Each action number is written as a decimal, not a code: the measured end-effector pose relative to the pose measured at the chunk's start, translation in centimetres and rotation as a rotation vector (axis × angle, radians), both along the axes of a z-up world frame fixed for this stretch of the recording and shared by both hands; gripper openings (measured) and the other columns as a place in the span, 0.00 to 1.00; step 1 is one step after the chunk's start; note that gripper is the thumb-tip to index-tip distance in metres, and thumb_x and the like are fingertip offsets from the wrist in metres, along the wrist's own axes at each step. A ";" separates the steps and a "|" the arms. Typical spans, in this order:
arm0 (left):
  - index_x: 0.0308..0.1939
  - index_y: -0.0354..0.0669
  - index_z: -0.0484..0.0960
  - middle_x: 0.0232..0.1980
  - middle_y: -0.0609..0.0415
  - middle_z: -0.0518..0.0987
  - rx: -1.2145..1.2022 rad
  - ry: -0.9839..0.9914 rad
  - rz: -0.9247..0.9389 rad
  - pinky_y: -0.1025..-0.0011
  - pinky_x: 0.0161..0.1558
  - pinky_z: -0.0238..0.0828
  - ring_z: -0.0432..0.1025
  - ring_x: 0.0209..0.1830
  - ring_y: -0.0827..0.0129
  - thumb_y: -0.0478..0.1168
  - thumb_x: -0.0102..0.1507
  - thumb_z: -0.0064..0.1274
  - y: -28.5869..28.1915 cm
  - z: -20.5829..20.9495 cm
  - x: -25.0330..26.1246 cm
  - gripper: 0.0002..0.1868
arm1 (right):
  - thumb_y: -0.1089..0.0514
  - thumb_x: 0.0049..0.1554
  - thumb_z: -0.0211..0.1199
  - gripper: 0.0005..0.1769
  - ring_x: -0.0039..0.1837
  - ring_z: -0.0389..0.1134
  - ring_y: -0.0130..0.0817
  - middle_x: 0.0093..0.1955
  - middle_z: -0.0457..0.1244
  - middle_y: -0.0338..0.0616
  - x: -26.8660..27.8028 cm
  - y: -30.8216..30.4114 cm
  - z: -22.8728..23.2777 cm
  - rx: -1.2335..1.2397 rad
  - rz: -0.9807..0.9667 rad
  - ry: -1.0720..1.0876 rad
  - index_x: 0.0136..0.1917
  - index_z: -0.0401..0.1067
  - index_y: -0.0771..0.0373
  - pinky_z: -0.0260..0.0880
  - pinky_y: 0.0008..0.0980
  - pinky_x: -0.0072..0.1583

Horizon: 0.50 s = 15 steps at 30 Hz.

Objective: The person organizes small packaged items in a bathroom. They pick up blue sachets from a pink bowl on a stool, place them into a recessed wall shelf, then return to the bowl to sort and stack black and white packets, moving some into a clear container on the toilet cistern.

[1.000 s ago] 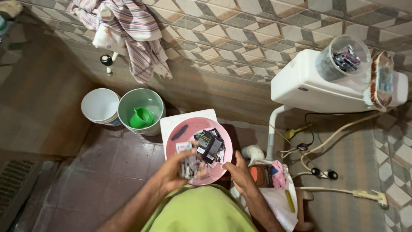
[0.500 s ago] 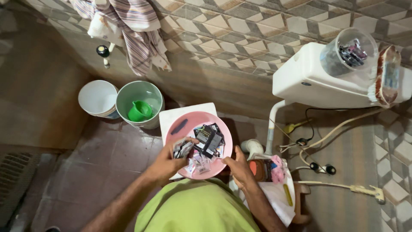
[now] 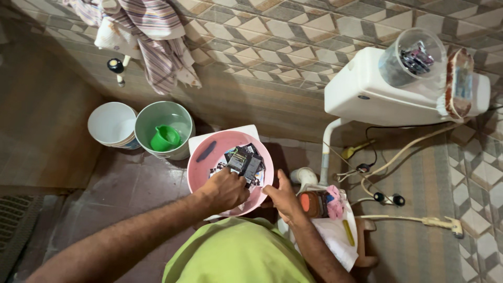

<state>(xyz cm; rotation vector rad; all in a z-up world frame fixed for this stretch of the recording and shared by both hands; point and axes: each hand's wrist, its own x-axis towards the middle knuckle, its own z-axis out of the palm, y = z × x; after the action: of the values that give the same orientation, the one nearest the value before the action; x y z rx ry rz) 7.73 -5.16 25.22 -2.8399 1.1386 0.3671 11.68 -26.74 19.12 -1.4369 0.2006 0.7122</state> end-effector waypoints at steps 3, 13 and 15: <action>0.44 0.47 0.82 0.40 0.48 0.81 -0.087 0.160 0.140 0.56 0.36 0.76 0.79 0.35 0.55 0.38 0.66 0.49 0.6 -0.3 0.9 0.07 | 0.70 0.53 0.60 0.31 0.52 0.71 0.31 0.57 0.67 0.50 -0.1 -0.6 -0.9 0.118 0.024 -0.126 0.69 0.58 0.72 0.78 0.31 0.45; 0.47 0.44 0.80 0.41 0.55 0.84 -1.673 1.248 1.297 0.66 0.36 0.78 0.80 0.38 0.69 0.33 0.59 0.59 3.9 -0.5 1.1 0.13 | 0.67 0.51 0.56 0.34 0.46 0.72 0.32 0.55 0.67 0.46 -0.4 -0.4 0.3 0.014 -0.007 0.049 0.70 0.54 0.61 0.75 0.33 0.33; 0.48 0.40 0.81 0.41 0.52 0.84 -1.884 1.279 1.247 0.67 0.32 0.75 0.78 0.37 0.66 0.33 0.60 0.59 3.5 -0.9 0.5 0.13 | 0.66 0.51 0.56 0.32 0.45 0.72 0.32 0.54 0.67 0.46 -0.4 -0.3 0.6 0.003 0.021 0.039 0.70 0.56 0.63 0.73 0.32 0.32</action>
<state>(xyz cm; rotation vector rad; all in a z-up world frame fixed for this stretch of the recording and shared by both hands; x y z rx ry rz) 8.22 -1.63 24.33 0.8030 0.4799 -0.4715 11.25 -27.07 19.76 -1.4245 0.2151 0.7576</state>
